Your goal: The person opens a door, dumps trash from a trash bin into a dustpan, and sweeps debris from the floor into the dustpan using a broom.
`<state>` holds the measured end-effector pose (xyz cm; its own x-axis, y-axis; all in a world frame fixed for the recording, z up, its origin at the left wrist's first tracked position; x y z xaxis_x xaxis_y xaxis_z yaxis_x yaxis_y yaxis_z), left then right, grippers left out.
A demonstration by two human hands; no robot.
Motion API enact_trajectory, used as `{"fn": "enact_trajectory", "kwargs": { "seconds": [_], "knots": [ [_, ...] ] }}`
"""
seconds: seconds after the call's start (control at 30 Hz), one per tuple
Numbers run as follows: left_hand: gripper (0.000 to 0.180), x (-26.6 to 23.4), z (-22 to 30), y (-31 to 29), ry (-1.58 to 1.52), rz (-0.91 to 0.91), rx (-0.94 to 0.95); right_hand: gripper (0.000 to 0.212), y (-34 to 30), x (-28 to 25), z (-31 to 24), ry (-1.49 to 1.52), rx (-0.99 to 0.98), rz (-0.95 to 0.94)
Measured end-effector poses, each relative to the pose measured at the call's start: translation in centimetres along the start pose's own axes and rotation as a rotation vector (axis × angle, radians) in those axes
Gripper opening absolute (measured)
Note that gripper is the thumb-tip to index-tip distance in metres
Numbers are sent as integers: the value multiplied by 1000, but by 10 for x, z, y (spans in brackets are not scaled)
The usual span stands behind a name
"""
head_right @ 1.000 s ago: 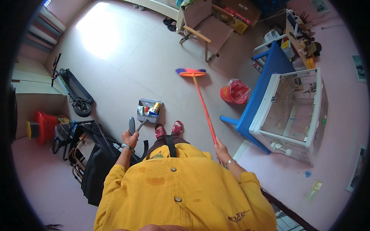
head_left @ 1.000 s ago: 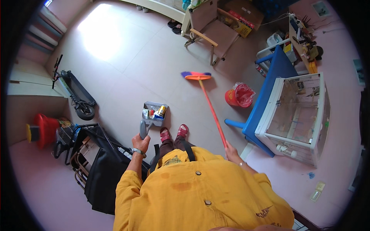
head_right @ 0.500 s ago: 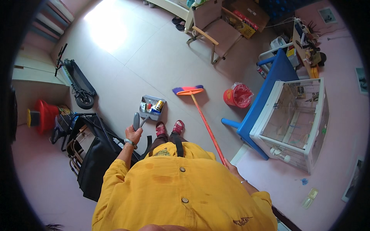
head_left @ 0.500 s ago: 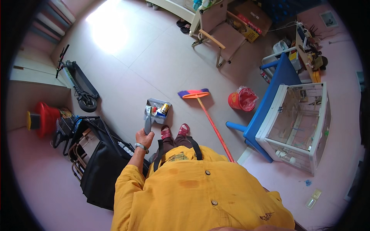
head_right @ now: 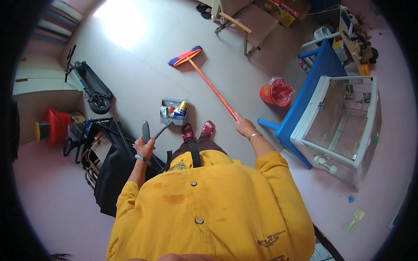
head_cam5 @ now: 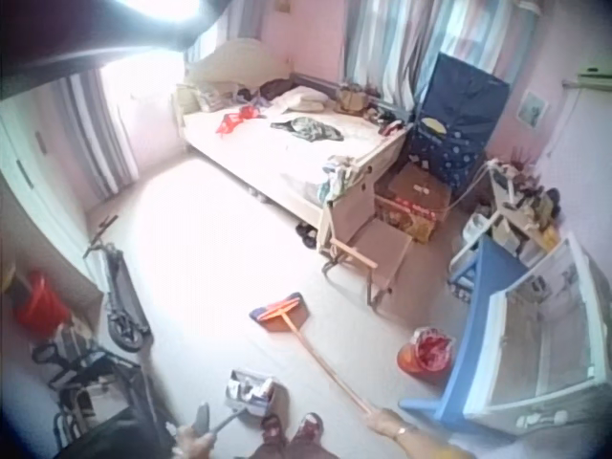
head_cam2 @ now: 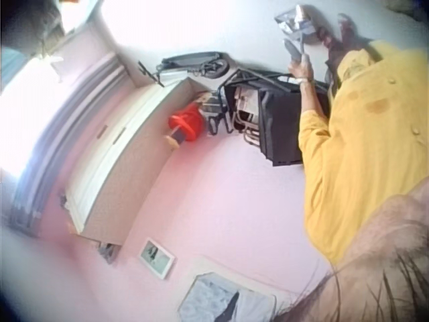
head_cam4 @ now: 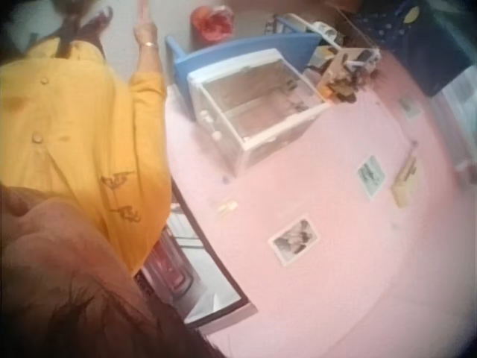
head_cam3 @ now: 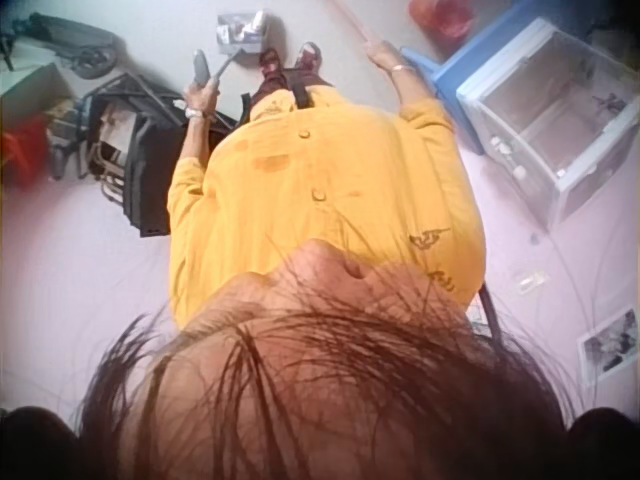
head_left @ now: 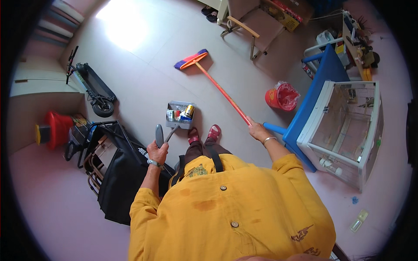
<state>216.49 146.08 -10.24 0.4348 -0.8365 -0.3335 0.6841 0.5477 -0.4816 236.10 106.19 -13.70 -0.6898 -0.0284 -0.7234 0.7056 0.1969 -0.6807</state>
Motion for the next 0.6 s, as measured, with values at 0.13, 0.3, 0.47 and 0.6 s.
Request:
{"fn": "enact_trajectory", "kwargs": {
  "seconds": [0.13,0.3,0.47,0.6],
  "knots": [
    [12,-11,1,-4,-47,4,-9,57,-58,27,43,51,111,-133],
    [13,-26,-14,2,-51,-30,-48,56,-198,69,92,43,298,-242],
    [16,-36,-15,8,1,-56,6,54,-339,83,118,39,330,-209],
    [16,-38,-18,13,44,-113,49,51,-394,67,114,222,298,-111]
  ]
}}
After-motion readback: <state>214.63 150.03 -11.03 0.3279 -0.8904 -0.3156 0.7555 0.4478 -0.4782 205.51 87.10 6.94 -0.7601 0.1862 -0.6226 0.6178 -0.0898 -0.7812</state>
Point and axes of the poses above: each hand's wrist, its own y-axis towards the middle knuckle, its own x-axis out of the palm, z = x × y, the point moved 1 cm from there along y, towards the middle knuckle, and after that the axes turned 7 degrees about -y, right-handed, at the moved point
